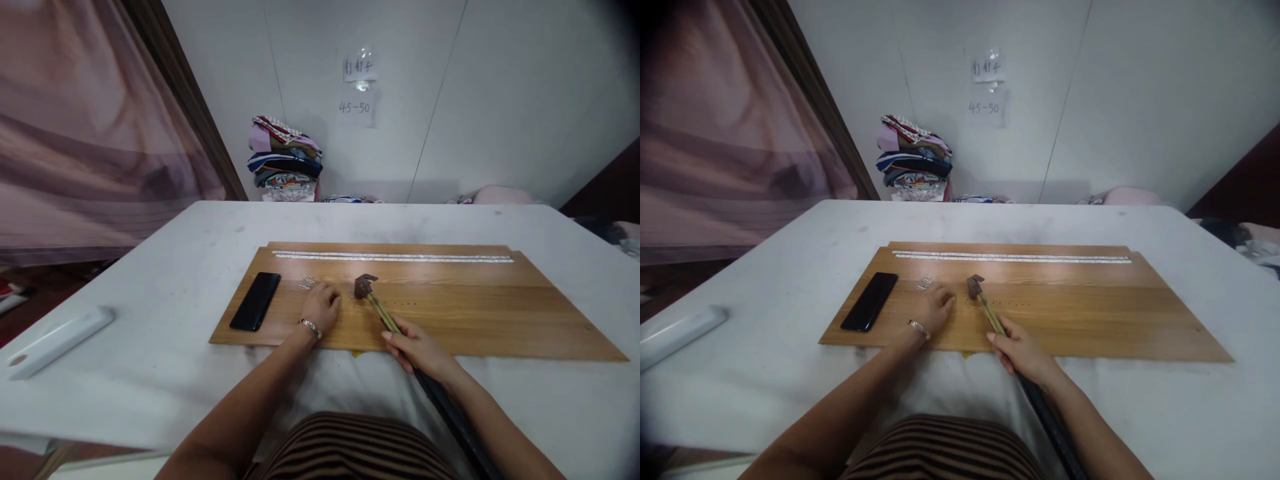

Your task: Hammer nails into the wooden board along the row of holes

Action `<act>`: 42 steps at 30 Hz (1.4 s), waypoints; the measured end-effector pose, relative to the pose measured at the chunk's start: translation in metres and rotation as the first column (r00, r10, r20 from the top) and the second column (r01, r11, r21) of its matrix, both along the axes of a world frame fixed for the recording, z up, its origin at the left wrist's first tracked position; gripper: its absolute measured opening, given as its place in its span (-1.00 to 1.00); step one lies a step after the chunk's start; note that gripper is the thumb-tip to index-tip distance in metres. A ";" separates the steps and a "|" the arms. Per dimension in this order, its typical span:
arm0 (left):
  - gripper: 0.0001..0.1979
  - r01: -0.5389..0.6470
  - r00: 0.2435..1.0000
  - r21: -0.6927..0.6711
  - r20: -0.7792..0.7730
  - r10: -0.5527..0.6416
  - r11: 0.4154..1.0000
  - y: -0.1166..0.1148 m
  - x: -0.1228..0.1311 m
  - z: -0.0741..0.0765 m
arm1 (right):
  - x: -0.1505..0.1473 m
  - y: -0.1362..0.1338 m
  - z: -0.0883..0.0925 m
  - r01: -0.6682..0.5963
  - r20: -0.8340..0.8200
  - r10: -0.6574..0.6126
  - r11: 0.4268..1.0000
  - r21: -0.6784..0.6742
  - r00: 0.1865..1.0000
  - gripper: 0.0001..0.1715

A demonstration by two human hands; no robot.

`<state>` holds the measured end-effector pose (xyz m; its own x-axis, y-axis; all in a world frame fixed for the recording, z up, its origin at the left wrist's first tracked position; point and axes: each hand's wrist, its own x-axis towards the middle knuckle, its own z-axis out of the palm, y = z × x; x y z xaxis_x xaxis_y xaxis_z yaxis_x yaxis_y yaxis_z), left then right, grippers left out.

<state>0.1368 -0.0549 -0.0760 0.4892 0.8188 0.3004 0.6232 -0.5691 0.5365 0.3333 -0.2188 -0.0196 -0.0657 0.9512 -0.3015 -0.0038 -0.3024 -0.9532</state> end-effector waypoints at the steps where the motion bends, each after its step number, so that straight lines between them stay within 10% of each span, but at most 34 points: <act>1: -0.87 0.002 1.000 0.003 0.002 -0.002 1.000 0.000 0.000 0.000 | 0.000 0.000 0.001 0.004 0.001 -0.004 1.000 0.001 1.000 -0.56; 42: -0.86 0.010 1.000 0.032 0.010 -0.010 0.999 -0.001 0.000 0.000 | 0.013 0.005 0.005 -0.123 0.021 0.123 0.992 -0.007 0.992 -0.54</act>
<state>0.1365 -0.0560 -0.0761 0.4939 0.8040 0.3311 0.6120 -0.5919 0.5245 0.3466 -0.2141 -0.0143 -0.1755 0.9347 -0.3090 0.0540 -0.3043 -0.9510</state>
